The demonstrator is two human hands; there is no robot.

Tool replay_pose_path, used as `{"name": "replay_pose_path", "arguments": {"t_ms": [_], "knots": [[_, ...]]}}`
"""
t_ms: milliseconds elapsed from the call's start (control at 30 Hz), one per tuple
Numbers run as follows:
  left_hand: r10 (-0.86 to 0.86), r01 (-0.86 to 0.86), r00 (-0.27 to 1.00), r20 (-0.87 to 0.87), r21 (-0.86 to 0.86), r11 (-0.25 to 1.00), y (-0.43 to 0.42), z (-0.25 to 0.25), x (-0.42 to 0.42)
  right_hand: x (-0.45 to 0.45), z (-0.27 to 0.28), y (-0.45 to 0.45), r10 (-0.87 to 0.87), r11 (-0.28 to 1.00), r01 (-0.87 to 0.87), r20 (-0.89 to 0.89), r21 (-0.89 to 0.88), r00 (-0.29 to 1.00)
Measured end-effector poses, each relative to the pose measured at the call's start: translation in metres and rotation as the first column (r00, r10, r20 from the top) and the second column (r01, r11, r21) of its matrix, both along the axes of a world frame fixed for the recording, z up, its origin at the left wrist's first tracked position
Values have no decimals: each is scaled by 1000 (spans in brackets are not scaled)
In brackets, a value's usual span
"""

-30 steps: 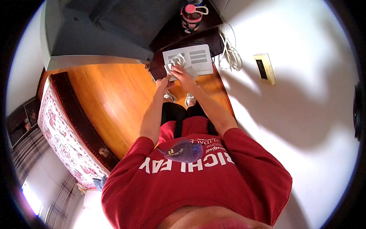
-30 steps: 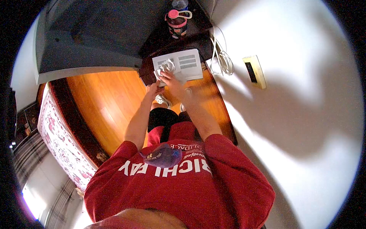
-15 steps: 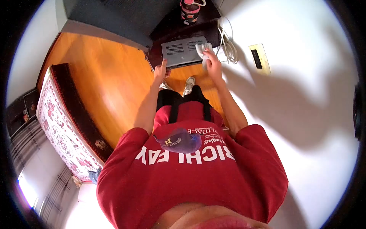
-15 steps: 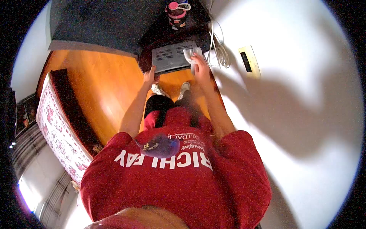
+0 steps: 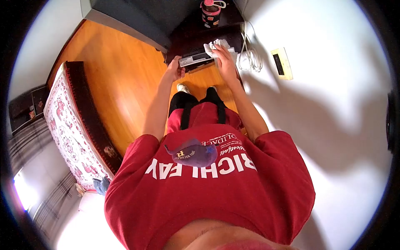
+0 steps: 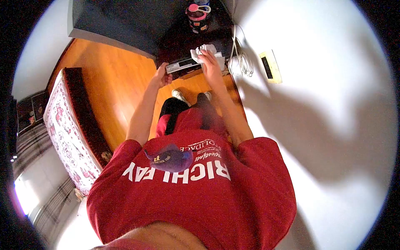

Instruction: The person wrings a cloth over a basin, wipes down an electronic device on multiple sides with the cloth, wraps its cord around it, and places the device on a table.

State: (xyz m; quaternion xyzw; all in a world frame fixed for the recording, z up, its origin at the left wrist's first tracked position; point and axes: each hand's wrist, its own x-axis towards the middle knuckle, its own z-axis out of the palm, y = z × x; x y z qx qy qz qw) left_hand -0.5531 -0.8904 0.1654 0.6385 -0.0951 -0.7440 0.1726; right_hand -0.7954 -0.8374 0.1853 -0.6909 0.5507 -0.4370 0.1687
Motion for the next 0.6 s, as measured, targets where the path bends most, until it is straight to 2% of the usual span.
{"name": "replay_pose_path", "arguments": {"t_ms": [167, 233, 267, 333, 367, 400, 433, 467, 500, 567, 600], "knots": [[-9, 9, 1000, 13, -13, 1000, 0, -7, 4, 5, -3, -13, 18, 1000, -19, -7, -15, 1000], [-84, 91, 986, 143, -42, 995, -3, -9, 3, 4, -3, -18, 32, 999, -33, -34, -36, 999], [-85, 91, 987, 136, -40, 995, -4, -10, 3, 3, -2, -18, 31, 999, -32, -41, -33, 999], [-148, 177, 948, 281, -82, 981, -4, -3, 3, 4, -2, -21, 35, 999, -36, -23, -12, 999], [-147, 177, 949, 280, -82, 981, 0, -2, 3, 4, -3, -23, 36, 999, -37, -23, -12, 999], [-166, 305, 880, 445, -262, 915, 6, -1, 2, 4, -5, -26, 30, 999, -31, -35, -30, 999], [-141, 447, 789, 598, -403, 799, 9, -2, 3, 3, -7, -29, 24, 998, -26, -47, -48, 999], [-13, 689, 618, 786, -534, 490, 13, -28, 12, 1, -8, -34, 33, 998, -35, -36, -50, 999], [-14, 689, 619, 786, -533, 491, 15, -28, 12, -2, -10, -36, 34, 998, -35, -37, -48, 999], [-81, 565, 815, 574, -757, 329, 23, -12, 8, -6, -6, -40, 75, 997, -76, -67, 0, 995], [-125, 604, 785, 607, -703, 376, 25, 4, 5, -6, -2, -39, 68, 998, -67, -58, 6, 996]]}}
